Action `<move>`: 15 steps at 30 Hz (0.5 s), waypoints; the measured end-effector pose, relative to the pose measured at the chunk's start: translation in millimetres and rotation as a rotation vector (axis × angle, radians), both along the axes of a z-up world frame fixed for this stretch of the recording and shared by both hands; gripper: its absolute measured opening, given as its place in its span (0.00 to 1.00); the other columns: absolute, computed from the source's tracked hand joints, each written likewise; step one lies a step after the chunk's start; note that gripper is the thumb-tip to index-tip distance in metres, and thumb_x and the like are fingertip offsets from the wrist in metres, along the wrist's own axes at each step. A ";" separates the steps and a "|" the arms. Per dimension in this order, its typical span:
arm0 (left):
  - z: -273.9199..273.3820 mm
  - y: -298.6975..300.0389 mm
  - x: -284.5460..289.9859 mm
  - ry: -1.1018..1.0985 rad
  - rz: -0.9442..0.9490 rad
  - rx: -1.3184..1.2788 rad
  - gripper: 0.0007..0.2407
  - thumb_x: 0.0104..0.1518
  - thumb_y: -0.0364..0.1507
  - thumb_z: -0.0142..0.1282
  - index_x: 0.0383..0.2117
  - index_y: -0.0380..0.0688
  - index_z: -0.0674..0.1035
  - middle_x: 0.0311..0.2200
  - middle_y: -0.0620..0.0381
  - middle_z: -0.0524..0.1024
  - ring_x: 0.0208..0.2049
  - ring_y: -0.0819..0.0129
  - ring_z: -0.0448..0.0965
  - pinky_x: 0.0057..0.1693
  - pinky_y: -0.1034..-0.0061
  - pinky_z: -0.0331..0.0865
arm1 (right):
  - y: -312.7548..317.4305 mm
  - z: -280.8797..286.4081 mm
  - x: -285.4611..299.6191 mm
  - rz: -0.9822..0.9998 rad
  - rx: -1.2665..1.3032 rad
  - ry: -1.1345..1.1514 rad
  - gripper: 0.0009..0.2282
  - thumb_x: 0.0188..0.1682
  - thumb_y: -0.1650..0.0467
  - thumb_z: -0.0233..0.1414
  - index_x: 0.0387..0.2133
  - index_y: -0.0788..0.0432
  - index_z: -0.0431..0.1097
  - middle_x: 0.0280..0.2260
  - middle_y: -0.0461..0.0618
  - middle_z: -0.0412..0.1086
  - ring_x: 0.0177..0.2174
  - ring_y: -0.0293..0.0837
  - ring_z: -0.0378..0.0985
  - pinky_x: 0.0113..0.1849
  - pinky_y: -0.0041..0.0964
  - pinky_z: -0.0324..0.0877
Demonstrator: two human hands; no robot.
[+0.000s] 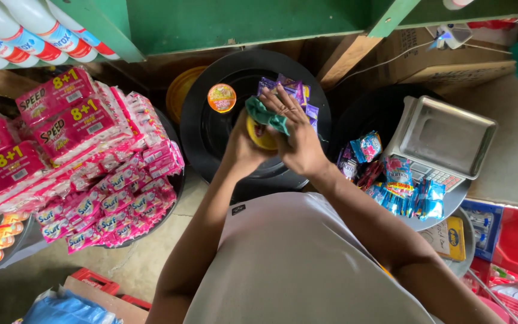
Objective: Wiping down cup noodle containers and arranging them on a shelf in a grocery store.
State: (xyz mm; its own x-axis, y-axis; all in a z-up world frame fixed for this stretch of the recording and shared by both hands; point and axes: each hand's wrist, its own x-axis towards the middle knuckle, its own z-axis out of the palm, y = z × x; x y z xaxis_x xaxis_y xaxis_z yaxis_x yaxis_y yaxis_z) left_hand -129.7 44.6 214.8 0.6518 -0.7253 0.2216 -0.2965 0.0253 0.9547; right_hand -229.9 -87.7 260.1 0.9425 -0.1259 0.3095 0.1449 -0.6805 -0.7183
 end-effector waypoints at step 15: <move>-8.7 11.8 9.8 0.184 -0.048 -0.088 0.39 0.40 0.20 0.74 0.63 0.39 0.63 0.55 0.51 0.74 0.56 0.64 0.78 0.62 0.72 0.72 | -0.2 5.7 -7.8 0.050 0.025 -0.045 0.27 0.49 0.81 0.50 0.65 0.62 0.60 0.69 0.56 0.57 0.72 0.60 0.48 0.71 0.56 0.43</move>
